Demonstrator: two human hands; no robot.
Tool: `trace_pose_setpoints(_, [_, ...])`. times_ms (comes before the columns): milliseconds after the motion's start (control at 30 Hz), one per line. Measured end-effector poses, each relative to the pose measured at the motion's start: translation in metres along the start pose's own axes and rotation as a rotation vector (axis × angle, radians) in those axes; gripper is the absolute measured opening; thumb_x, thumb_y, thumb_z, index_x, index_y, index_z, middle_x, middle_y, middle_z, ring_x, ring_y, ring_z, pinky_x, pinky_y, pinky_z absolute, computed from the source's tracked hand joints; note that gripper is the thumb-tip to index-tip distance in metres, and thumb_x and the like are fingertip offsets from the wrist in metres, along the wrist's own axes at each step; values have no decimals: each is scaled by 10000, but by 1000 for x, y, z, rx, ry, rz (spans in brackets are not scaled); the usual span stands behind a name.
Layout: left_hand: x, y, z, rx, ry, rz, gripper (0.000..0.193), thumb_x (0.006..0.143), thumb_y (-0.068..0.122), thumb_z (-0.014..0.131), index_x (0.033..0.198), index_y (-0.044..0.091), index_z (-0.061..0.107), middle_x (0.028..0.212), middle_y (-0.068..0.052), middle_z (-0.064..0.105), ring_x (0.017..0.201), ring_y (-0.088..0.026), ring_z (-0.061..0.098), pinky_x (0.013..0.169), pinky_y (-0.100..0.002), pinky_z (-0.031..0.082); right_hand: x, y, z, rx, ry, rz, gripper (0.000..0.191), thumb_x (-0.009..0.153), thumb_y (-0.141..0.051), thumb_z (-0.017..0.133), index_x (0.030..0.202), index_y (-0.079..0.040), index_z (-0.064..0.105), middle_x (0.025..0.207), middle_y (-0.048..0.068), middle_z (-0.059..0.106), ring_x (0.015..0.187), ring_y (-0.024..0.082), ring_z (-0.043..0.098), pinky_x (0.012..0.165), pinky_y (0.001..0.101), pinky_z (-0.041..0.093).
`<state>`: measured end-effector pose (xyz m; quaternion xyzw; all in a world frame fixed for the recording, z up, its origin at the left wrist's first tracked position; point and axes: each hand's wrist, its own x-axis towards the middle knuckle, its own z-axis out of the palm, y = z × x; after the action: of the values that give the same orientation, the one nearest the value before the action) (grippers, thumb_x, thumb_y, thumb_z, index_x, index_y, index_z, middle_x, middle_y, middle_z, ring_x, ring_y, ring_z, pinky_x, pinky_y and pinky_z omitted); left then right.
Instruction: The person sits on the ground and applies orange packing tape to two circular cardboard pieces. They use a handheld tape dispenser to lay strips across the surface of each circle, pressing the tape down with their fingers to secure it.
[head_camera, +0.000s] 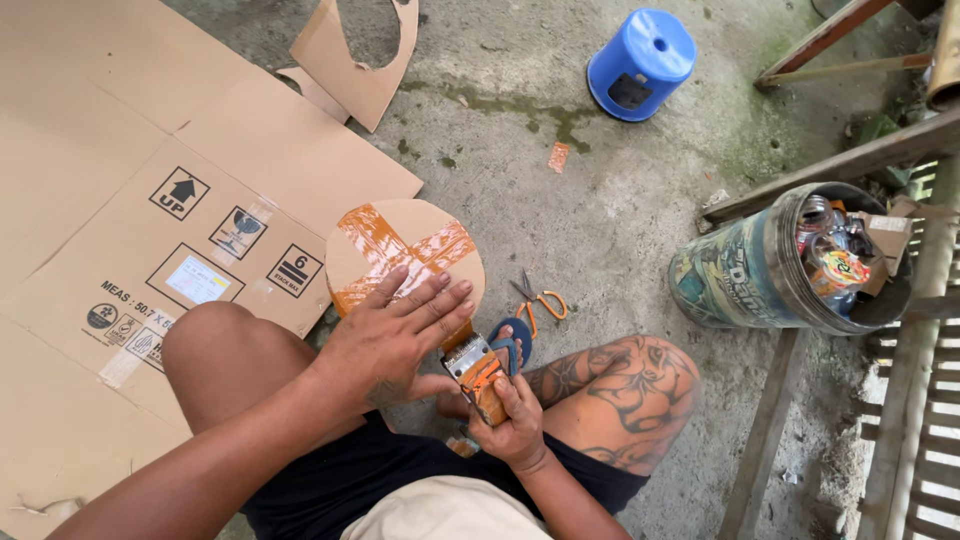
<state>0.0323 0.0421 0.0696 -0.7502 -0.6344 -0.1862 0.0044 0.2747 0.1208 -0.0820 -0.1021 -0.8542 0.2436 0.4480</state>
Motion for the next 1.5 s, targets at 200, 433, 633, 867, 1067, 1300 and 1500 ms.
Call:
trace_pose_setpoints(200, [1,10,3,13,109,-99,647,841,542,685,1318,106,662,1444,-64,578,1370,-255,493,1169,-590,221,18,-34,-26,30,-165,357,660,761,-78,802,1375,-102,562,862,190,624,685,343,634,605,409,563])
trace_pose_setpoints(433, [0,27,30,262,320,-230,341,910,362,706,1222,234,757,1381,58,663,1315,-209,579,1157,-674,251,108,-58,-72,-198,-739,767,681,698,-305,718,1369,-216,654,931,240,724,873,408,708,831,473,564])
trace_pose_setpoints(633, [4,12,25,260,337,-140,342,910,339,716,1229,223,758,1381,43,664,1311,-247,587,1149,-640,291,133,-45,-66,-231,-937,932,660,709,-353,699,1358,-241,645,1053,236,736,1004,383,716,950,423,541])
trace_pose_setpoints(867, [-33,6,17,149,300,-59,373,759,271,756,1132,248,763,1251,86,719,1250,-218,598,1133,-706,203,126,-36,-86,-179,-576,1088,635,718,-325,741,1345,-263,663,1048,190,767,957,280,776,895,350,573])
trace_pose_setpoints(1067, [-54,0,50,381,689,12,311,978,421,806,1242,273,731,1337,104,685,1287,-186,576,1228,-589,216,88,-28,-98,97,-277,864,651,746,-192,780,1372,-98,628,1163,155,788,1030,208,773,910,324,580])
trace_pose_setpoints(1300, [-53,19,27,23,560,-109,354,934,331,716,1210,108,713,1308,-76,675,1236,-284,608,1131,-510,383,20,-18,-104,-154,-114,248,759,668,-211,882,1335,-40,562,1250,222,649,1141,324,673,998,386,518])
trace_pose_setpoints(1500, [-40,57,3,-811,459,-448,527,909,238,765,1344,-12,601,1293,-163,665,1176,-273,624,1014,-380,525,23,-30,-89,181,-140,104,802,732,-56,906,1414,-182,503,1023,95,653,844,230,610,725,340,525])
